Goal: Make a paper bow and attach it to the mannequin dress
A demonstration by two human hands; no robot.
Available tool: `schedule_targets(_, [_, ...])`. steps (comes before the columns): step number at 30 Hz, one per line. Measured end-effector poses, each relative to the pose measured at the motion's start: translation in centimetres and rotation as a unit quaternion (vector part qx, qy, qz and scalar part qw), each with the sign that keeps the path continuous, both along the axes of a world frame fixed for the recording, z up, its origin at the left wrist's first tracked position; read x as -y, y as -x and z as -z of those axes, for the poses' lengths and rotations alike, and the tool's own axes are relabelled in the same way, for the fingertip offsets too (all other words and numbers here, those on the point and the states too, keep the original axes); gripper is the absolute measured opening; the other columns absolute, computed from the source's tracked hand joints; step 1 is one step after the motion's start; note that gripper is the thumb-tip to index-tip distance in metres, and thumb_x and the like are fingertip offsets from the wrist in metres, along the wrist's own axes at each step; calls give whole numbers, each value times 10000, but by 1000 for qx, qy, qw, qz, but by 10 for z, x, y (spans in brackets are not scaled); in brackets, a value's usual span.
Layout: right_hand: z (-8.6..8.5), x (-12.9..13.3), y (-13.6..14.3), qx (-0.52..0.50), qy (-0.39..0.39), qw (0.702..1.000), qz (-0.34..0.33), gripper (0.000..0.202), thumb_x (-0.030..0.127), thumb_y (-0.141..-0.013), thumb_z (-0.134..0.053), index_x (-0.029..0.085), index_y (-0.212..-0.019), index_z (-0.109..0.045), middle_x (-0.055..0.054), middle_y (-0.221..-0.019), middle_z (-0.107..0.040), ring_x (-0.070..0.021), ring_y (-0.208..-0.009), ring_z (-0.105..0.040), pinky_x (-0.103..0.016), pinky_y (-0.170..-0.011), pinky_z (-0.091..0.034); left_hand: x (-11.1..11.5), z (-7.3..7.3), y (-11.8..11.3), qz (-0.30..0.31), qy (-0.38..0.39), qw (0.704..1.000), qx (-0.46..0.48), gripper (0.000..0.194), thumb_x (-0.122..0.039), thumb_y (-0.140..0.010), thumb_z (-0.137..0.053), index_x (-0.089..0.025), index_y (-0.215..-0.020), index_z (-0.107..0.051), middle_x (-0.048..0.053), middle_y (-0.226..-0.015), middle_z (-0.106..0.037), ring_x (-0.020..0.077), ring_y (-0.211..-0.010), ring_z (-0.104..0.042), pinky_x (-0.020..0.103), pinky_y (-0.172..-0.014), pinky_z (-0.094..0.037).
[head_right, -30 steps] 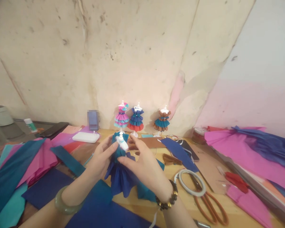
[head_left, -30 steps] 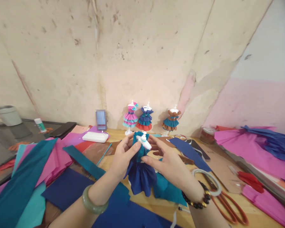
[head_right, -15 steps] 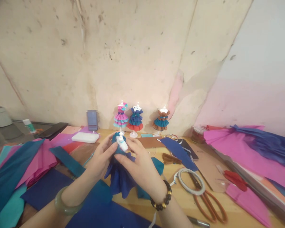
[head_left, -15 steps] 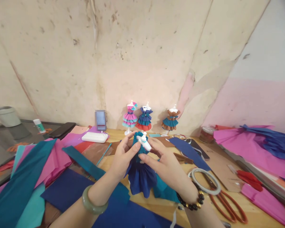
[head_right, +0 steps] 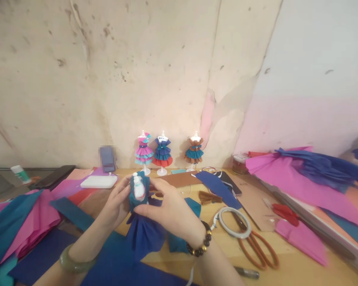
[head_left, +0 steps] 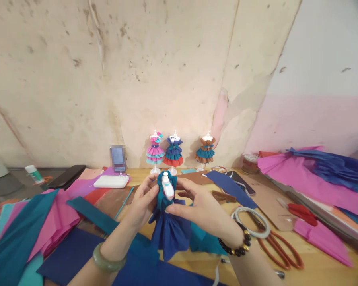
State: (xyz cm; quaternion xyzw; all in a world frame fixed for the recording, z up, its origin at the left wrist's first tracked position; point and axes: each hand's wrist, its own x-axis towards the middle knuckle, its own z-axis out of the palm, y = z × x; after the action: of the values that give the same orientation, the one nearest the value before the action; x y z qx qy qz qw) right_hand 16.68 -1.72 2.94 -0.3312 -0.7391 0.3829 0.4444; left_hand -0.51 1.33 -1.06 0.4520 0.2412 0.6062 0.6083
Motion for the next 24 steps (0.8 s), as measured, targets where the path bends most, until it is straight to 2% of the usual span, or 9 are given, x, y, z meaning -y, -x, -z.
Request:
schedule_targets(3, [0,0,0,11,-3,1000,1,542,227,-730,-728,272,-1249,-579,-32,-1200,-650,-226,-1113,-591,-419,-977,-467,-3,2,1,-11,9,1000,-6,420,-386,-670,-783,-221,-1017,-612,32,-947,-702,181,-796,-667,241,-657,-506])
schedule_targets(6, [2,-1,1,9,-10,999,36,538,198,-727,-710,259,-1245,-577,-36,-1211,-647,-222,-1077,-605,-394,-941,-487,-6,4,0,-27,14,999,-35,407,-395,-677,-778,-226,-1014,-626,12,-884,-701,153,-716,-647,224,-605,-481])
schedule_targets(9, [5,-3,5,15,-25,997,74,534,186,-720,-705,264,-1233,-578,-33,-1178,-658,-212,-1015,-620,-376,-909,-495,-9,4,-2,-86,3,994,-62,346,-396,-680,-777,-207,-933,-637,6,-844,-693,138,-709,-627,216,-617,-465])
schedule_targets(12, [9,-4,10,13,-34,993,116,613,214,-710,-721,270,-1285,-519,-38,-1171,-650,-216,-1008,-614,-388,-916,-484,-6,1,-3,-147,-35,987,-54,275,-442,-747,-705,-192,-833,-631,15,-831,-685,146,-781,-624,227,-683,-476])
schedule_targets(15, [13,-5,17,-6,-33,987,160,718,249,-726,-713,259,-1377,-409,-59,-1182,-630,-220,-1020,-604,-397,-934,-473,2,-3,-3,-141,-110,982,-61,286,-465,-775,-666,-192,-851,-628,34,-891,-678,170,-865,-622,259,-758,-491])
schedule_targets(17, [16,-4,21,-21,-27,985,167,770,257,-750,-690,244,-1430,-327,-76,-1199,-614,-222,-1042,-595,-393,-938,-472,9,-5,-4,-134,-140,975,-112,277,-374,-725,-739,-199,-901,-614,27,-896,-666,170,-849,-622,257,-750,-493])
schedule_targets(20, [19,-4,23,-29,-22,985,169,826,258,-760,-676,227,-1467,-251,-97,-1235,-582,-224,-1062,-578,-385,-929,-478,13,-6,-5,-154,-135,966,-157,284,-264,-708,-764,-204,-918,-583,8,-860,-651,153,-823,-621,234,-738,-484])
schedule_targets(24, [18,-6,16,-18,7,991,135,876,287,-708,-733,215,-1455,-282,-84,-1118,-610,-206,-935,-600,-373,-853,-511,5,-5,-3,-121,-103,982,-107,308,-262,-750,-732,-222,-988,-540,4,-898,-671,131,-799,-629,213,-707,-486])
